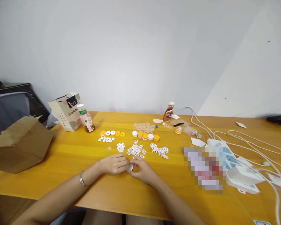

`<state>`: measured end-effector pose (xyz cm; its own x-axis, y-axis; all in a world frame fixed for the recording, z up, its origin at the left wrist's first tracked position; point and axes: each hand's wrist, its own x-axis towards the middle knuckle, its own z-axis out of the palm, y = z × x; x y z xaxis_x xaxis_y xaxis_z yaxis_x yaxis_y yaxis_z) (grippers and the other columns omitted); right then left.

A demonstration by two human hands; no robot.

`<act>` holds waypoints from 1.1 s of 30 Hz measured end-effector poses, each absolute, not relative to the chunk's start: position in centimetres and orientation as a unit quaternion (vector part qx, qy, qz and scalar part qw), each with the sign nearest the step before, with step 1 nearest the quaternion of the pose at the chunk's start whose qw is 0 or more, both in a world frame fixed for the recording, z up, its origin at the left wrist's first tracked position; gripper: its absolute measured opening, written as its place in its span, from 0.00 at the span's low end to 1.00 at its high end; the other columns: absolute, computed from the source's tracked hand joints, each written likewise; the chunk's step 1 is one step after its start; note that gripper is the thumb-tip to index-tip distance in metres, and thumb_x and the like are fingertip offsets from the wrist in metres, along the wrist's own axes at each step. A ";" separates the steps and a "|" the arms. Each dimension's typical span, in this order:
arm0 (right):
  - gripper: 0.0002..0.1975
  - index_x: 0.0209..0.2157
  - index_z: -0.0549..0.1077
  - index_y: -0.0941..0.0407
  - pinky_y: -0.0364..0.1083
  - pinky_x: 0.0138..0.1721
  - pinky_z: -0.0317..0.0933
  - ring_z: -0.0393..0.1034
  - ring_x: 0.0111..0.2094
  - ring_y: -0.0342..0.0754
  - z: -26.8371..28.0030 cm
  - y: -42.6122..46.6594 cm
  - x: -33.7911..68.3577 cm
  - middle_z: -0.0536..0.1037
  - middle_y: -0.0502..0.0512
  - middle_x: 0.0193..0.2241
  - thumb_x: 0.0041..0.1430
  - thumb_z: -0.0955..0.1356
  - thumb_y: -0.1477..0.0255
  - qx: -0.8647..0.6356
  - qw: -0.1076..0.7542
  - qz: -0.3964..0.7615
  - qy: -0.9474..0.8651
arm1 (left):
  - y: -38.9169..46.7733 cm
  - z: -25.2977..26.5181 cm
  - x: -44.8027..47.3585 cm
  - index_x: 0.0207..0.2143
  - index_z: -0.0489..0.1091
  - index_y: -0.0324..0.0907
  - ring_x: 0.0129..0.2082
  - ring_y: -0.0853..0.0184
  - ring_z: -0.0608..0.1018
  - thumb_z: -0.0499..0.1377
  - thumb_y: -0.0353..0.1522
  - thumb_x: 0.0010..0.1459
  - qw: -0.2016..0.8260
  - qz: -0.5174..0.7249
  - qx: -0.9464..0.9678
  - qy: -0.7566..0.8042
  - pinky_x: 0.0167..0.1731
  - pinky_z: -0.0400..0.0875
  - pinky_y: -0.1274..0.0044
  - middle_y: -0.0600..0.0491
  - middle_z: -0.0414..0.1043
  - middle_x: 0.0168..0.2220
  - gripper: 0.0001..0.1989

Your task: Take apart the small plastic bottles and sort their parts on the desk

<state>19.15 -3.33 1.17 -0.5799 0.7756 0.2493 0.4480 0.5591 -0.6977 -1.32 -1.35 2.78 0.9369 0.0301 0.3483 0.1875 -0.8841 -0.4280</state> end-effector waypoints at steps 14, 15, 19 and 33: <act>0.08 0.34 0.70 0.55 0.44 0.36 0.59 0.63 0.33 0.46 1.4 -3.5 19.2 0.68 0.51 0.29 0.48 0.67 0.74 -0.377 0.264 0.304 -0.834 | 0.1 3.1 -2.7 0.32 0.66 0.39 0.29 0.70 0.69 0.48 0.30 0.61 0.143 -0.186 -0.949 -0.212 0.32 0.61 0.76 0.53 0.68 0.28 0.09; 0.08 0.34 0.70 0.55 0.44 0.37 0.59 0.63 0.33 0.46 1.4 -3.5 19.2 0.68 0.51 0.30 0.48 0.67 0.74 -0.378 0.262 0.307 -0.833 | 0.7 3.4 -3.7 0.31 0.66 0.39 0.30 0.70 0.70 0.48 0.31 0.61 0.137 -0.181 -0.941 -0.252 0.33 0.61 0.76 0.52 0.68 0.28 0.09; 0.08 0.34 0.70 0.55 0.45 0.38 0.59 0.63 0.34 0.46 1.4 -3.5 19.2 0.69 0.52 0.30 0.48 0.67 0.74 -0.386 0.255 0.311 -0.830 | 2.9 4.4 -7.9 0.25 0.67 0.39 0.29 0.69 0.70 0.52 0.29 0.56 0.113 -0.116 -0.902 -0.401 0.33 0.60 0.77 0.53 0.69 0.26 0.08; 0.08 0.33 0.70 0.55 0.45 0.37 0.59 0.64 0.33 0.46 1.6 -3.6 19.2 0.70 0.51 0.30 0.47 0.67 0.73 -0.389 0.277 0.327 -0.816 | 3.2 5.0 -9.5 0.26 0.71 0.41 0.28 0.69 0.72 0.55 0.29 0.52 -0.008 -0.041 -0.877 -0.479 0.29 0.60 0.80 0.53 0.73 0.28 0.06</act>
<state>19.18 -3.62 1.57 -0.5444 0.8154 0.1970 0.4540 0.4839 -0.7481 -9.50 3.24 4.96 0.5386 0.8401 0.0646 0.8388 -0.5418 0.0526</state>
